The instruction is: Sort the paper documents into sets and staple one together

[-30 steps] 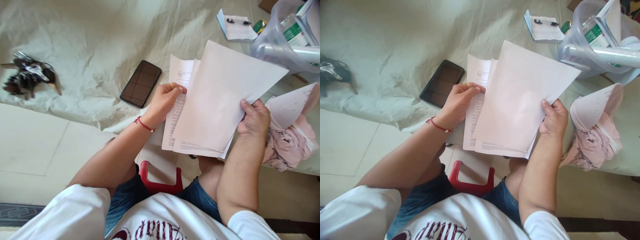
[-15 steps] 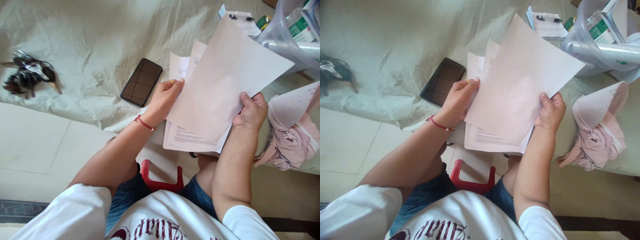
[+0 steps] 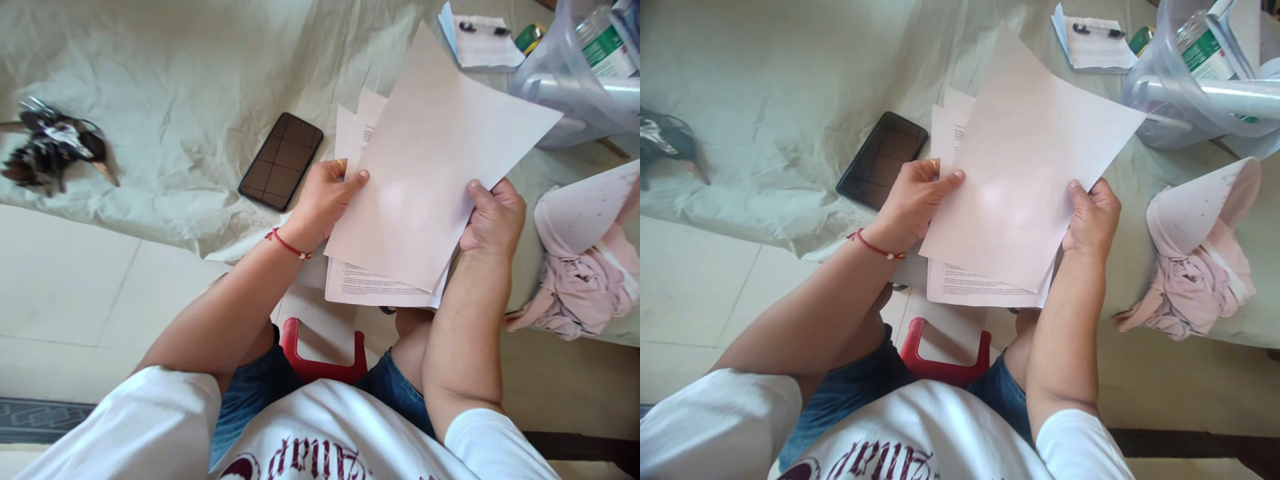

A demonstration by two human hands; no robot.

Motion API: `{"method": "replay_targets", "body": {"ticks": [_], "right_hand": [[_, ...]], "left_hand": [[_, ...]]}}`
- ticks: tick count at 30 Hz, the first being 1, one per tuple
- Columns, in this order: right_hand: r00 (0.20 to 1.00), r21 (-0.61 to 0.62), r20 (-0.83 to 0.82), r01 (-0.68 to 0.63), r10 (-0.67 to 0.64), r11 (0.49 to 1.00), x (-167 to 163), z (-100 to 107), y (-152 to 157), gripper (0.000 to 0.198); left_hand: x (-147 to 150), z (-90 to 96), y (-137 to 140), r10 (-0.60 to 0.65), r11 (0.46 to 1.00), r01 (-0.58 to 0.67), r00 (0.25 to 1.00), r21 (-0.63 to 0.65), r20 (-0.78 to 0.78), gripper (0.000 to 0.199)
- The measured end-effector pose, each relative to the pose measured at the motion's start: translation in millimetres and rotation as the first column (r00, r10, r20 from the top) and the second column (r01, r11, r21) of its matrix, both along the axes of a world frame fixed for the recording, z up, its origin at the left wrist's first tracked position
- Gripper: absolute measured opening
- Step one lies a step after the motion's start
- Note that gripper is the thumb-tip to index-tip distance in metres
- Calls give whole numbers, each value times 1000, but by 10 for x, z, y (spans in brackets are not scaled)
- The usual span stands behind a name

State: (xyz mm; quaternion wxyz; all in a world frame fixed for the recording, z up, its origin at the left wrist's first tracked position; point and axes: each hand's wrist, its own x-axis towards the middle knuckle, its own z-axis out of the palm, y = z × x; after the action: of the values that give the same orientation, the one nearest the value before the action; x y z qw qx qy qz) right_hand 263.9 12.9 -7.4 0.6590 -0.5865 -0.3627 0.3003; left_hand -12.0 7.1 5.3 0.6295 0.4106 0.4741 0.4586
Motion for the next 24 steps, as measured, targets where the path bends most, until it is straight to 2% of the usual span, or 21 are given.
{"method": "replay_targets", "body": {"ticks": [4,9,12,15,20,22,24], "right_hand": [[1000,-12,-18,-1,0,1000,19,10,-6,36],[999,2,-44,6,-6,1000,24,31,2,31],[996,14,-22,82,-81,997,42,60,12,27],[984,83,-22,179,-178,980,102,87,22,26],[926,146,-159,364,-342,920,277,57,82,24],[901,145,-241,401,-360,905,354,28,104,30],[905,131,-268,375,-331,918,430,11,90,33]], "left_hand": [[-21,-58,26,12,1000,-13,1000,19,25,30],[-22,-38,25,17,1000,-17,1000,-1,-7,35],[-14,-5,17,27,999,-29,998,-32,-53,29],[-9,16,9,29,999,-30,999,-11,-44,24],[-15,29,3,14,1000,-14,1000,17,-18,11],[-17,36,6,20,1000,-20,1000,17,-15,11],[-16,41,13,34,999,-34,999,30,5,14]]}}
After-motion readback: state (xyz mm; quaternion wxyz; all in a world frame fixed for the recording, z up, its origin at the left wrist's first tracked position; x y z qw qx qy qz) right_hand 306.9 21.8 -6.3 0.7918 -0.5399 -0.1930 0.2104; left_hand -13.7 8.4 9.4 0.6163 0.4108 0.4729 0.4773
